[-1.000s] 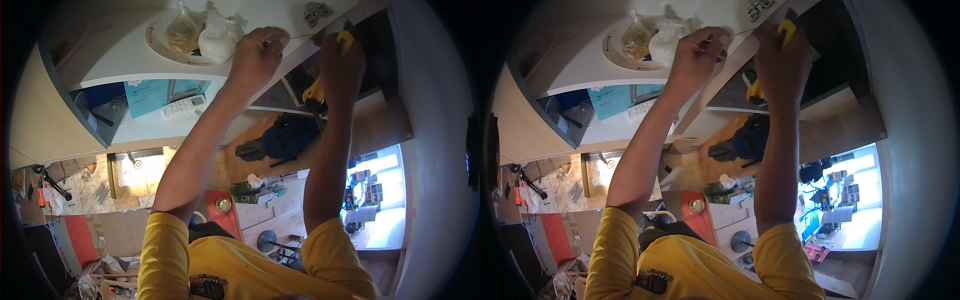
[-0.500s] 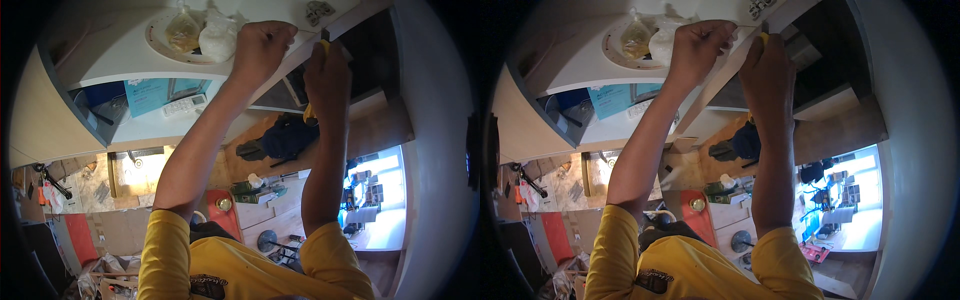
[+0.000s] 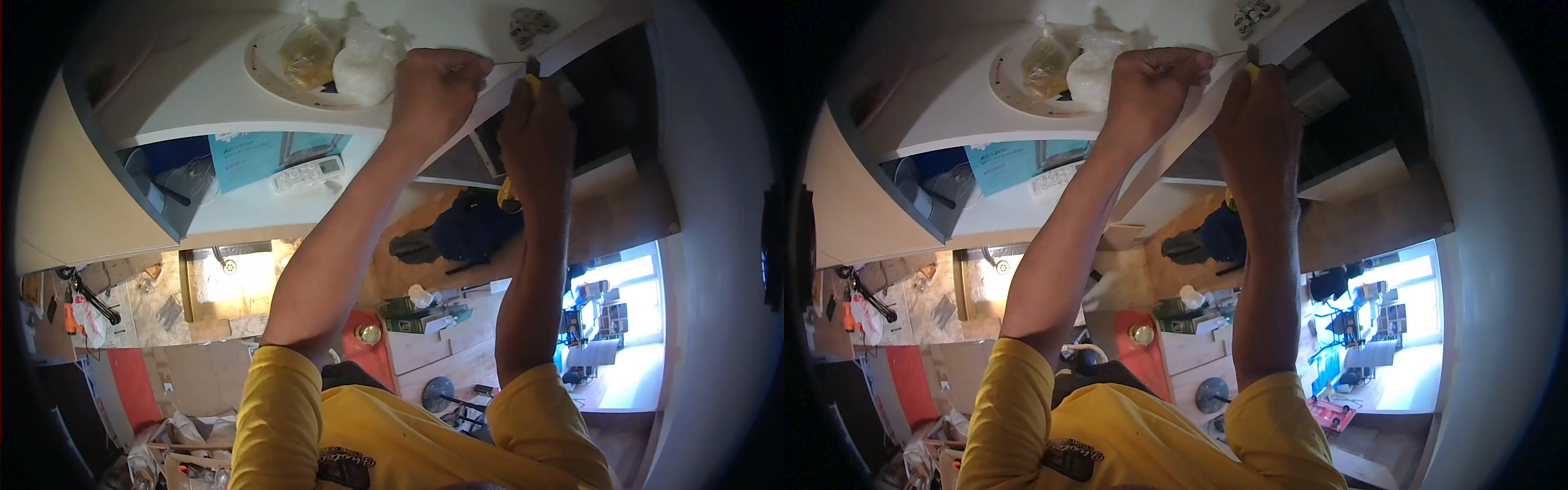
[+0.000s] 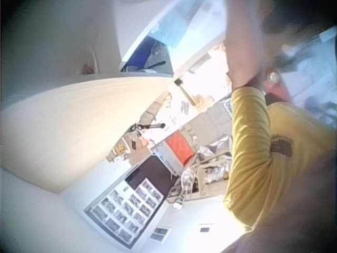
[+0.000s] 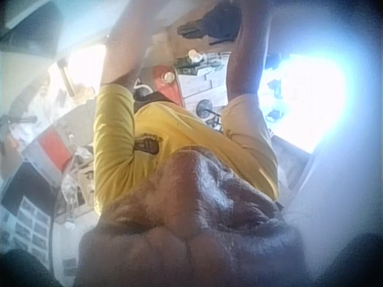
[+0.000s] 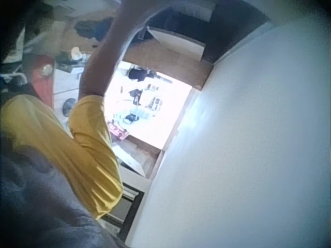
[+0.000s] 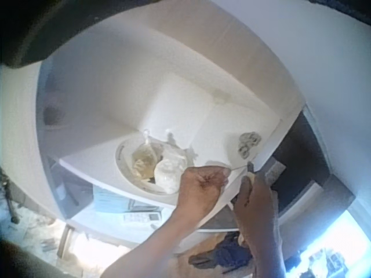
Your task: The person uses a yellow utility knife to cut a strip of material along the edge of a white cabinet shelf. They then use a hammer to tap a metal hinge into place on the cabinet frame. The person continues to use the utility knife to trim the material around the hinge area.
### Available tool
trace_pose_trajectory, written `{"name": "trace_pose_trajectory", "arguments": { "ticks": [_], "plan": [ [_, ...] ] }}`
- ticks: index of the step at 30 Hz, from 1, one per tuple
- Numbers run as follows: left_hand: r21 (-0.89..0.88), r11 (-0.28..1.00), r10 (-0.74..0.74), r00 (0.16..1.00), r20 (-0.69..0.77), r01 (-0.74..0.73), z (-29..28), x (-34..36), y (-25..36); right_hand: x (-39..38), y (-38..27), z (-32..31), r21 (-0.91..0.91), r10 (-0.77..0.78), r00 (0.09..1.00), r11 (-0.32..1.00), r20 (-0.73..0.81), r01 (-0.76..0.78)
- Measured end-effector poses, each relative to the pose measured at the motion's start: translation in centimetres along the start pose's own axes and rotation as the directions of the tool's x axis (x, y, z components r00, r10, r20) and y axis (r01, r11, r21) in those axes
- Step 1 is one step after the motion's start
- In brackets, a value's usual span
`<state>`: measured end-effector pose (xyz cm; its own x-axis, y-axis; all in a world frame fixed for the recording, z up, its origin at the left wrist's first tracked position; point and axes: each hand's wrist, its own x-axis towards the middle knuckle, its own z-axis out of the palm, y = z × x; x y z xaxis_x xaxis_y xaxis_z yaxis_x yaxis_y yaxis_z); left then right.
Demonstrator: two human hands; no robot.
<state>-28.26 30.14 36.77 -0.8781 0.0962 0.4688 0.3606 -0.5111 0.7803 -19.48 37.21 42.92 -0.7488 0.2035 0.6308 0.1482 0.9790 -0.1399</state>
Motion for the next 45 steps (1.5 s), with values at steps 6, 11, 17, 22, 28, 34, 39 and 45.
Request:
{"name": "trace_pose_trajectory", "arguments": {
  "ticks": [6, 11, 17, 22, 28, 34, 39, 45],
  "plan": [
    [-0.094, 0.996, -0.004, 1.0, 0.018, 0.005, -0.2, 0.1, -1.1, 0.8, 0.6, 0.3, 0.047, -0.019, 1.0, 0.999, 0.011, 0.018],
    [-0.049, 0.998, -0.04, 0.999, 0.011, 0.041, -0.7, -0.7, -0.8, 1.1, 1.1, 0.7, 0.079, -0.024, 0.999, 0.997, 0.03, 0.021],
    [-0.121, 0.992, -0.027, 0.999, 0.025, 0.03, -0.4, -0.3, -1.7, 1.2, 1.9, 1.5, -0.073, -0.104, 0.994, 0.992, -0.016, 0.102],
    [-0.175, 0.98, -0.099, 0.995, 0.01, 0.099, -1.0, -0.7, -1.7, 0.7, 0.4, 0.9, 0.014, -0.091, 0.995, 0.996, -0.034, 0.091],
    [-0.097, 0.994, -0.058, 0.998, 0.005, 0.058, -0.6, -0.7, -1.6, 0.6, 1.7, 1.6, 0.082, -0.038, 0.999, 0.996, -0.027, 0.04],
    [-0.12, 0.987, -0.11, 0.994, -0.015, 0.108, -0.9, -0.9, -2.0, -0.1, 1.8, 2.4, 0.018, -0.127, 0.987, 0.991, -0.102, 0.13],
    [-0.177, 0.97, -0.176, 0.984, -0.028, 0.168, -1.1, -1.3, -1.4, 0.6, 1.3, 2.3, 0.073, -0.093, 0.993, 0.992, -0.07, 0.098],
    [-0.151, 0.973, -0.175, 0.984, 0.02, 0.176, -1.7, -1.5, -2.0, -0.9, 1.1, 2.8, 0.055, -0.071, 0.993, 0.996, -0.093, 0.077]
  ]
}}
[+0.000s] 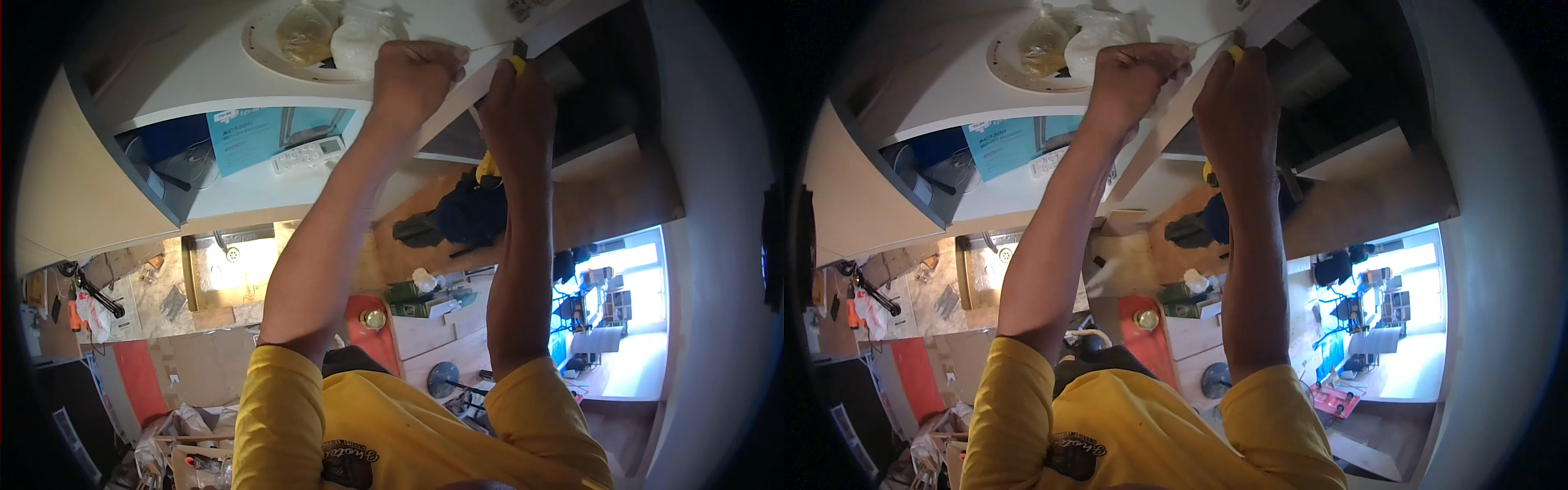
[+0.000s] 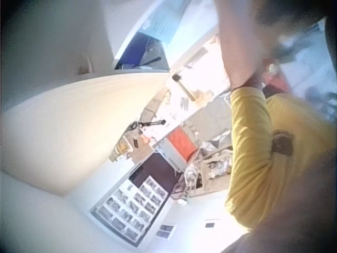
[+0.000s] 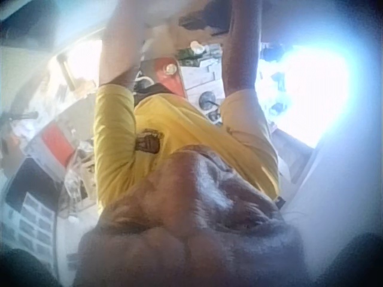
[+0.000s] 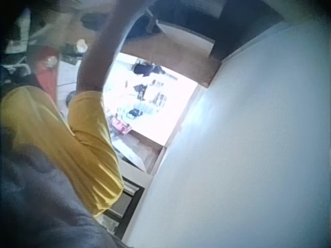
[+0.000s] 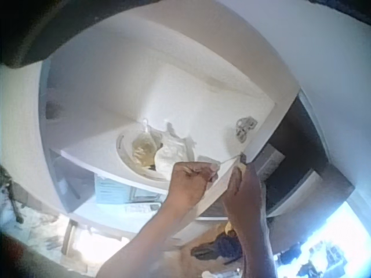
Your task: The person uses a yellow utility knife to cut a strip of material along the edge of a white cabinet shelf. They then use a hammer to tap a metal hinge into place on the cabinet frame. The person continues to use the utility knife to trim the material around the hinge area.
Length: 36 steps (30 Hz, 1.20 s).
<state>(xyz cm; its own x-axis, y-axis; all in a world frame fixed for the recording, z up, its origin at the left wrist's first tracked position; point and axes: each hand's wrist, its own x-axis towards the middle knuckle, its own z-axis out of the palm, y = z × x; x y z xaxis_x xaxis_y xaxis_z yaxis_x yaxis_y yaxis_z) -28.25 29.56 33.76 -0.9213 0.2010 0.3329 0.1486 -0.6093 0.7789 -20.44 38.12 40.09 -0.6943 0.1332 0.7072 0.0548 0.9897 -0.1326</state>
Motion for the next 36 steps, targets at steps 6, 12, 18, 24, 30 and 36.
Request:
{"name": "trace_pose_trajectory", "arguments": {
  "ticks": [6, 12, 18, 24, 30, 36],
  "plan": [
    [-0.089, 0.991, -0.106, 0.993, -0.048, 0.102, -0.2, -1.1, 0.6, 0.8, 0.7, 0.7, -0.01, -0.123, 0.991, 0.992, -0.048, 0.123],
    [-0.104, 0.993, -0.065, 0.998, -0.006, 0.064, -0.4, -1.1, -0.4, 0.0, -0.4, 0.0, 0.033, 0.057, 0.998, 0.998, 0.04, -0.058],
    [-0.233, 0.965, -0.147, 0.984, -0.104, 0.119, -0.3, -2.5, -0.4, 0.1, -0.2, 0.3, -0.025, -0.027, 0.999, 0.999, 0.02, 0.027],
    [-0.133, 0.98, -0.159, 0.982, -0.103, 0.145, -0.5, -2.4, -1.1, 0.0, 0.4, 0.7, 0.011, -0.001, 1.0, 1.0, 0.031, 0.001],
    [-0.145, 0.981, -0.146, 0.984, -0.106, 0.13, -0.8, -3.1, -1.8, -0.5, -0.4, 0.5, 0.004, 0.041, 0.998, 0.999, 0.051, -0.041],
    [-0.18, 0.978, -0.128, 0.986, -0.11, 0.107, -0.9, -3.4, -1.9, -0.1, -0.4, 0.7, 0.01, 0.027, 0.999, 1.0, 0.03, -0.027]
  ]
}}
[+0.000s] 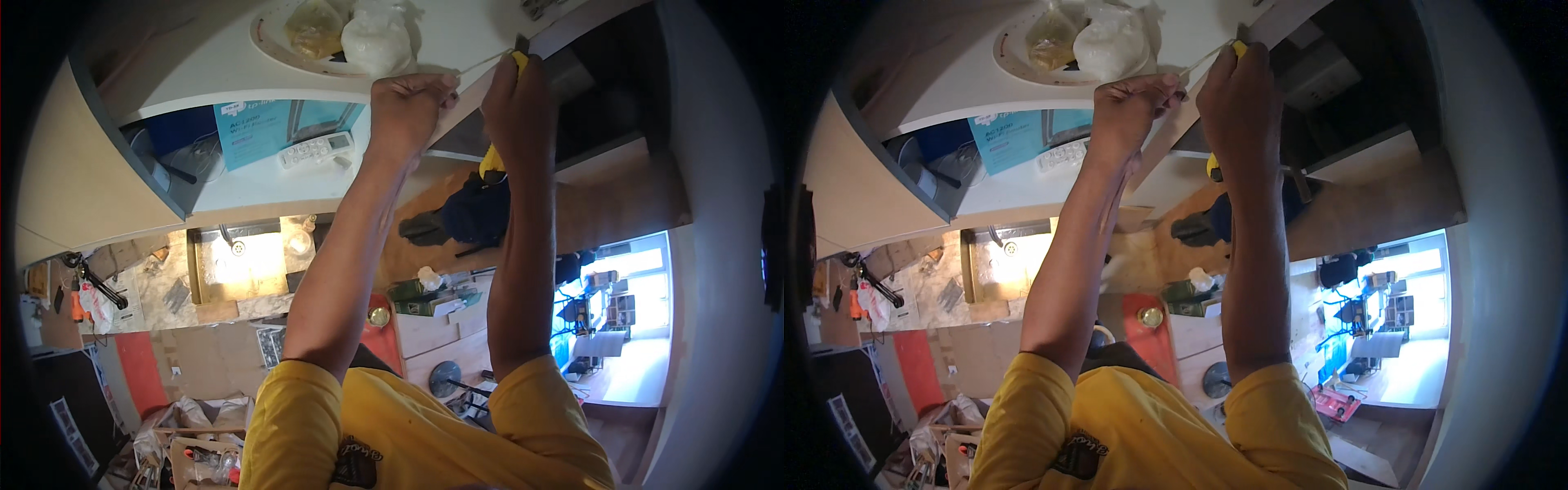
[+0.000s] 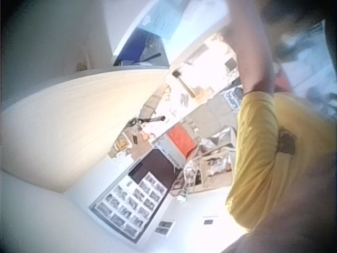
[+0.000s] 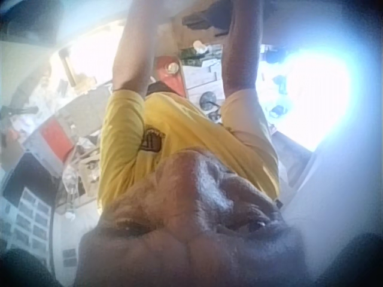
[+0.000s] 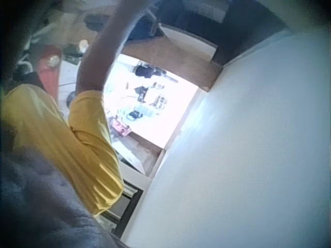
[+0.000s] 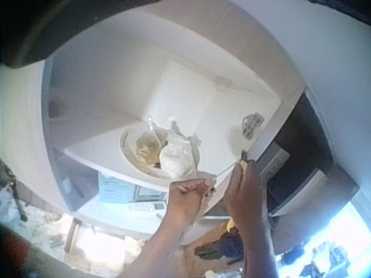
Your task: The person uses a yellow utility knife to cut a strip of material along the edge of a white cabinet shelf. They then use a hammer to tap a metal hinge into place on the cabinet frame. The person continues to use the utility knife to trim the material around the hinge area.
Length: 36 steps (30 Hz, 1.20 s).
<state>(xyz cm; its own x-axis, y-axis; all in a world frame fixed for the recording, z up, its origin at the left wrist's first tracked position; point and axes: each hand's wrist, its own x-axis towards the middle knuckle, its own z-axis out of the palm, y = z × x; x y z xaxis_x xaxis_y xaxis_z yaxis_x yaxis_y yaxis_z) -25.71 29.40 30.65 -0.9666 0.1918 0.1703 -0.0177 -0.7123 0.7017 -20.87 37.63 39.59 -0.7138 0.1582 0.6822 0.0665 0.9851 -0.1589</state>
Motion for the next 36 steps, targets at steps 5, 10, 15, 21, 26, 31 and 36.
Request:
{"name": "trace_pose_trajectory", "arguments": {
  "ticks": [5, 10, 15, 21, 26, 31, 36],
  "plan": [
    [0.002, 0.999, -0.043, 0.998, -0.038, 0.043, 0.0, -0.6, 0.1, -0.9, 0.0, 0.3, 0.002, 0.011, 1.0, 1.0, 0.014, -0.011],
    [-0.007, 1.0, -0.01, 1.0, -0.016, 0.009, -0.2, -0.1, -0.9, -0.7, 0.4, 0.2, 0.009, 0.006, 1.0, 1.0, 0.017, -0.006],
    [-0.009, 0.998, -0.061, 0.997, -0.054, 0.06, -0.3, -1.0, -0.5, -0.9, -0.1, 0.1, 0.01, 0.06, 0.997, 0.998, 0.055, -0.06],
    [-0.062, 0.996, -0.072, 0.997, -0.03, 0.07, -0.8, -0.9, -1.0, -0.4, -0.2, 0.2, 0.016, 0.07, 0.996, 0.997, 0.063, -0.072],
    [-0.05, 0.993, -0.105, 0.993, -0.052, 0.103, -1.2, -1.3, -1.0, -1.4, 0.3, 0.9, -0.024, -0.007, 1.0, 1.0, 0.003, 0.007],
    [-0.094, 0.988, -0.125, 0.992, -0.028, 0.122, -1.4, -1.1, -1.6, -1.1, 1.0, 0.9, 0.038, -0.024, 1.0, 0.999, 0.014, 0.024],
    [-0.043, 0.988, -0.148, 0.989, -0.032, 0.146, -2.0, -1.6, -1.6, -1.8, 0.5, 1.4, 0.001, -0.012, 1.0, 1.0, -0.004, 0.012]
  ]
}}
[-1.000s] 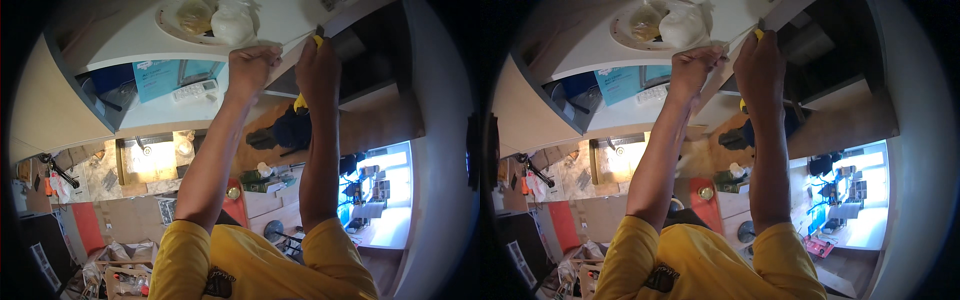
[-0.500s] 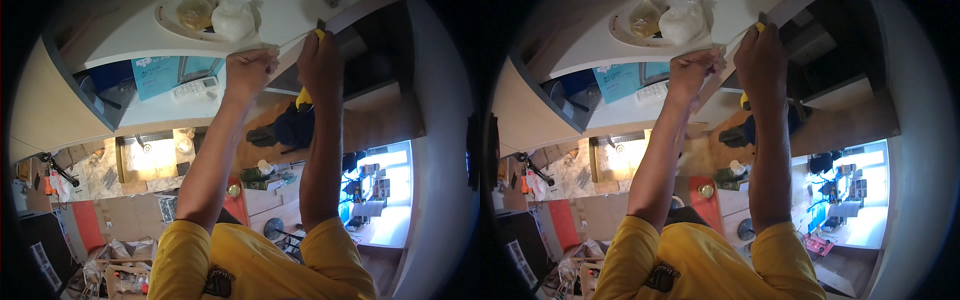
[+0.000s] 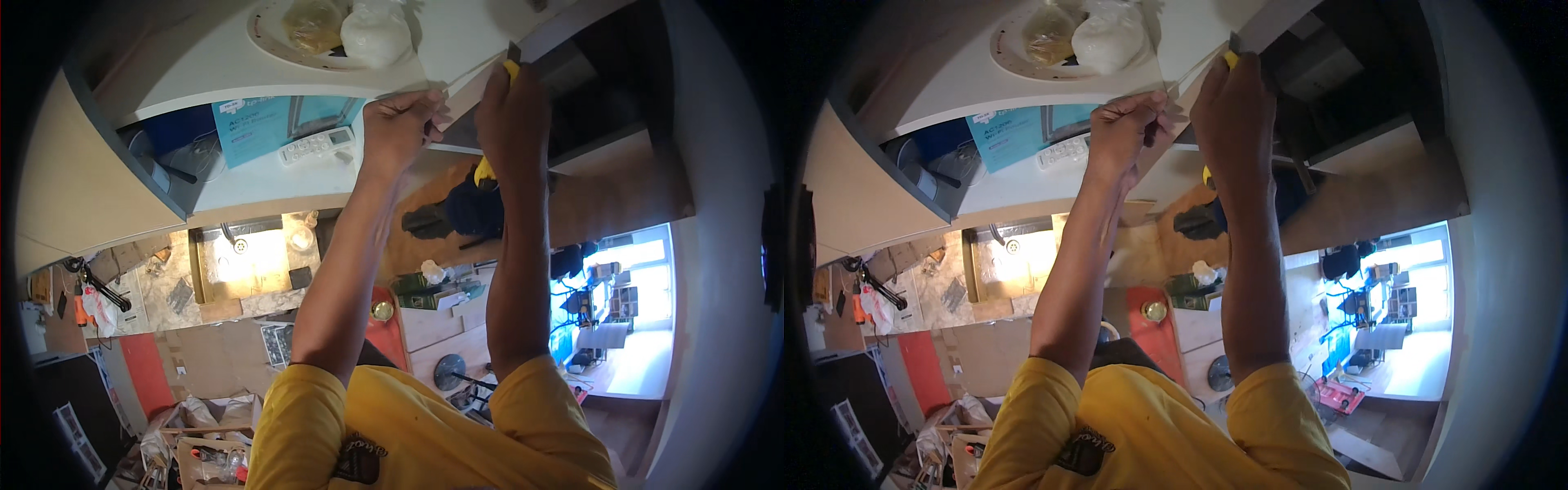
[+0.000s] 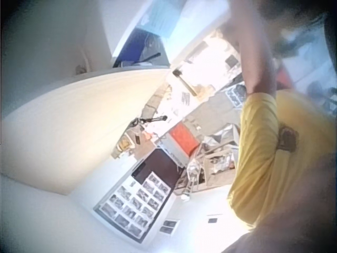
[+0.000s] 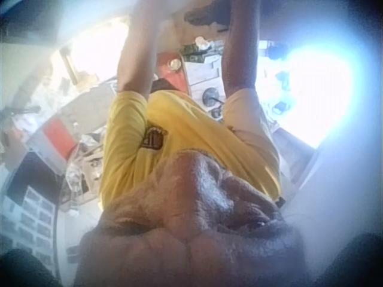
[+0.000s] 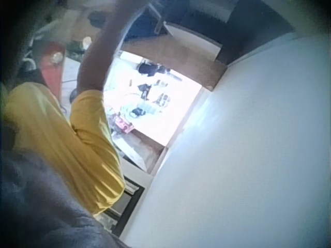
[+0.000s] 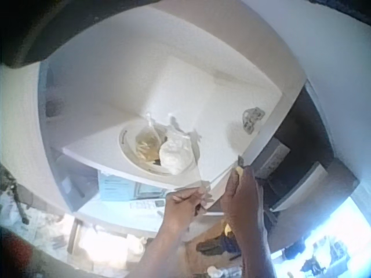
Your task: The person uses a yellow utility knife to cut a strip of material along the edge of a white cabinet shelf. They then use a hammer to tap a metal hinge into place on the cabinet frame. The person continues to use the utility knife to trim the material around the hinge area.
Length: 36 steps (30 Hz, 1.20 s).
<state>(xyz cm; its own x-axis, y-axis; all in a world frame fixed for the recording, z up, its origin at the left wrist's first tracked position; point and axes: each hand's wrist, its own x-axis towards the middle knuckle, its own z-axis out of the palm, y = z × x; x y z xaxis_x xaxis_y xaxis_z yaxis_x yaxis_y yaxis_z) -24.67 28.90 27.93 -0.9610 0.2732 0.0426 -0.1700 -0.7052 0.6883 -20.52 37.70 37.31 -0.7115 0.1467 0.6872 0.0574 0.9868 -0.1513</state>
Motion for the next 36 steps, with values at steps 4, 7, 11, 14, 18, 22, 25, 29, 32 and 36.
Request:
{"name": "trace_pose_trajectory", "arguments": {
  "ticks": [4, 7, 11, 14, 18, 22, 25, 29, 32, 36],
  "plan": [
    [-0.014, 0.999, -0.044, 0.999, 0.012, 0.044, -0.2, 0.2, -0.2, -0.3, 0.0, -0.2, 0.005, 0.011, 1.0, 1.0, -0.006, -0.011],
    [-0.02, 0.997, -0.07, 0.998, 0.001, 0.07, -1.1, 0.3, -0.7, 0.9, 0.0, -0.2, -0.028, -0.017, 1.0, 0.999, 0.02, 0.017],
    [-0.039, 0.999, -0.022, 1.0, 0.006, 0.022, -1.5, 0.3, -1.6, -0.6, 0.1, 0.3, 0.018, 0.069, 0.997, 0.997, 0.046, -0.07],
    [-0.051, 0.998, -0.036, 0.999, 0.032, 0.038, -1.3, 0.6, -1.5, -0.5, 0.4, 0.1, 0.053, 0.047, 0.999, 0.997, 0.012, -0.047],
    [-0.076, 0.993, -0.095, 0.995, -0.009, 0.094, -2.3, 0.3, -1.8, 0.6, -0.5, -0.3, 0.063, 0.091, 0.991, 0.993, 0.101, -0.098],
    [-0.062, 0.993, -0.104, 0.994, -0.04, 0.102, -2.2, -0.2, -1.9, -0.9, -0.4, 0.4, 0.071, 0.128, 0.99, 0.989, 0.062, -0.132],
    [-0.068, 0.993, -0.095, 0.995, -0.03, 0.093, -2.5, 0.5, -2.2, -0.9, -0.4, 0.1, 0.08, 0.135, 0.987, 0.987, 0.085, -0.142],
    [-0.02, 0.994, -0.109, 0.994, -0.016, 0.108, -3.7, 0.1, -2.5, -0.2, -0.6, 0.5, 0.068, 0.09, 0.992, 0.993, 0.084, -0.096],
    [-0.05, 0.993, -0.112, 0.993, -0.024, 0.11, -3.6, -0.1, -2.7, -1.2, -0.5, 0.9, 0.052, 0.112, 0.992, 0.992, 0.059, -0.115],
    [-0.089, 0.99, -0.112, 0.994, -0.013, 0.11, -3.5, 0.4, -3.2, -1.3, 0.3, 1.1, -0.002, 0.06, 0.997, 0.998, 0.042, -0.06]
  ]
}}
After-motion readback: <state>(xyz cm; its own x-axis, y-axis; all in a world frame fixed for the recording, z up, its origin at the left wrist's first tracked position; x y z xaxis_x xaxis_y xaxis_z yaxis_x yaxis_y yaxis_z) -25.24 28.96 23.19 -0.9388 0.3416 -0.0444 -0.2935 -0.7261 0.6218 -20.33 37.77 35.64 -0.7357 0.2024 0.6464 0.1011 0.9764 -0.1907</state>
